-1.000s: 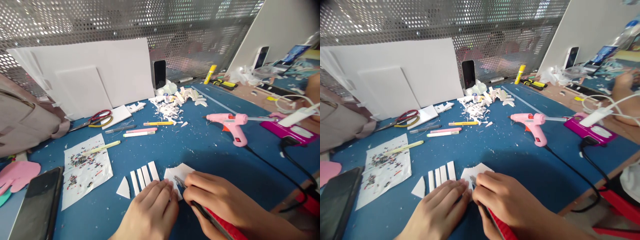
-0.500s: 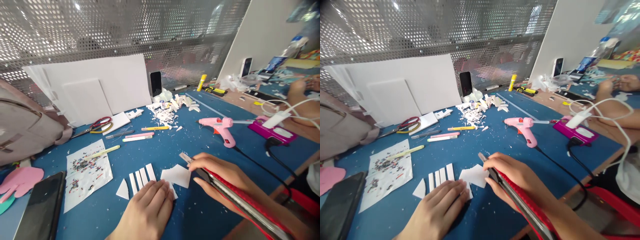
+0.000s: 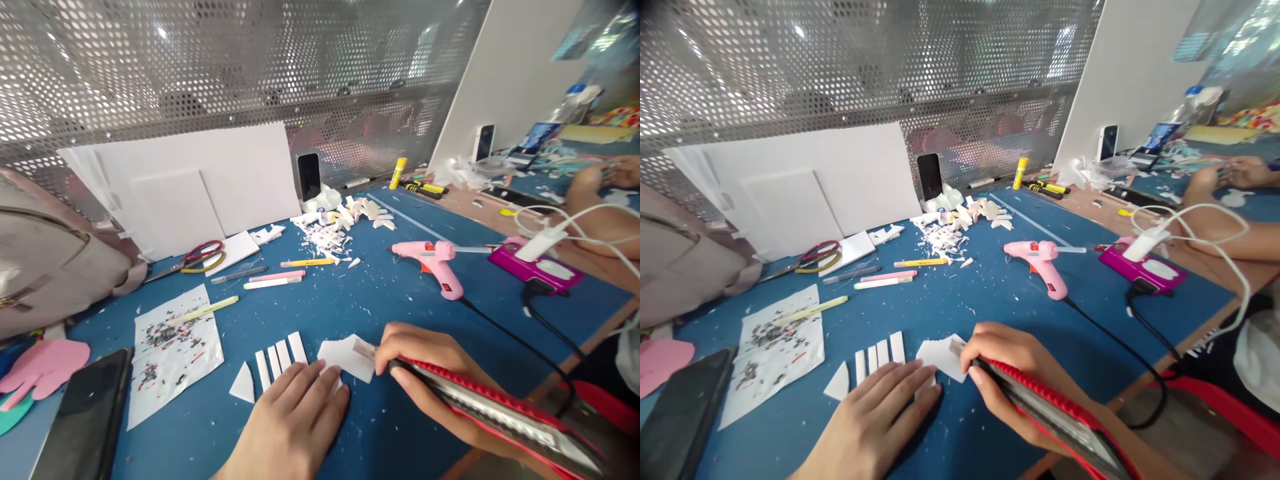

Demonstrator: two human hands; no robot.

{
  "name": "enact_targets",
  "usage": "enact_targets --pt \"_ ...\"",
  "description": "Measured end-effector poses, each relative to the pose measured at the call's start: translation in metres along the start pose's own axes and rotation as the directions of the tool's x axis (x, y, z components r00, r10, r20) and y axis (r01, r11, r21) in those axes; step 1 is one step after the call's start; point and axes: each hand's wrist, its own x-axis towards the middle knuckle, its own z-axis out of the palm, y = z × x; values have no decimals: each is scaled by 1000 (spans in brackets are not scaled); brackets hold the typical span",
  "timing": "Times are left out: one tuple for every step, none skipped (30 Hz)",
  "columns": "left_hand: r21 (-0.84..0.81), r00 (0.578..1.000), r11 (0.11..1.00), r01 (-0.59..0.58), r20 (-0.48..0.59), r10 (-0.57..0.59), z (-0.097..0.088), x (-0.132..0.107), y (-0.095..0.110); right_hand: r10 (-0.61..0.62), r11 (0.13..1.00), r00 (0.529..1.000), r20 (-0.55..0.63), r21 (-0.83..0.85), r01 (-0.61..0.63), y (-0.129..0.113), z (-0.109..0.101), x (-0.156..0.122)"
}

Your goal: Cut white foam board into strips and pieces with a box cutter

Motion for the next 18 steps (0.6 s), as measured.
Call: enact_targets --pt "6 1000 1000 -1 -1 1 0 0 0 -5 1000 999 33 28 4 -3 0 1" --pt "11 1000 1000 -2 -8 2 0 0 0 -8 999 998 61 39 5 -4 1 2" --pt "16 1000 1000 -5 -15 6 0 0 0 -11 999 997 79 37 8 -6 2 3" --pt "20 1000 1000 -9 -20 9 0 1 0 -12 1000 996 87 28 9 -6 3 4" --pt "24 1000 1000 -11 -21 12 0 1 1 -14 1000 996 89 17 13 -6 5 6" --pt "25 1000 1000 -10 -23 11 0 1 1 -23 1000 996 90 8 22 -6 6 7" --pt "25 1000 1000 -7 -28 8 0 2 1 -31 1000 995 92 -2 32 -6 8 7" --pt "25 999 1000 -4 -32 5 0 2 1 -40 999 995 92 -12 42 -5 9 8" --pt "25 999 1000 -2 -34 3 0 3 1 -47 998 994 94 -23 50 -5 10 8" --pt "26 999 1000 -2 -36 3 0 3 1 -54 998 994 95 -37 57 -4 10 8" --pt "28 999 1000 -2 -42 3 0 3 1 -60 996 994 96 -52 66 -4 11 8" --pt "29 999 1000 -1 -49 2 0 3 1 -62 995 993 95 -68 69 -4 12 8" --pt "28 998 1000 1 -56 0 0 3 1 -65 994 993 95 -79 72 -4 12 8" --pt "25 998 1000 5 -61 -3 0 3 1 -68 994 993 97 -84 77 -4 12 9" --pt "22 998 1000 7 -66 -6 0 3 1 -66 994 993 101 -85 74 -4 12 9" --pt "19 998 1000 10 -67 -9 1 3 1 -61 994 992 108 -83 71 -4 13 9" --pt "15 998 1000 11 -62 -10 1 2 1 -58 994 992 113 -83 67 -5 13 10" --pt "14 998 1000 14 -55 -13 1 2 1 -54 994 992 117 -85 64 -5 13 10"
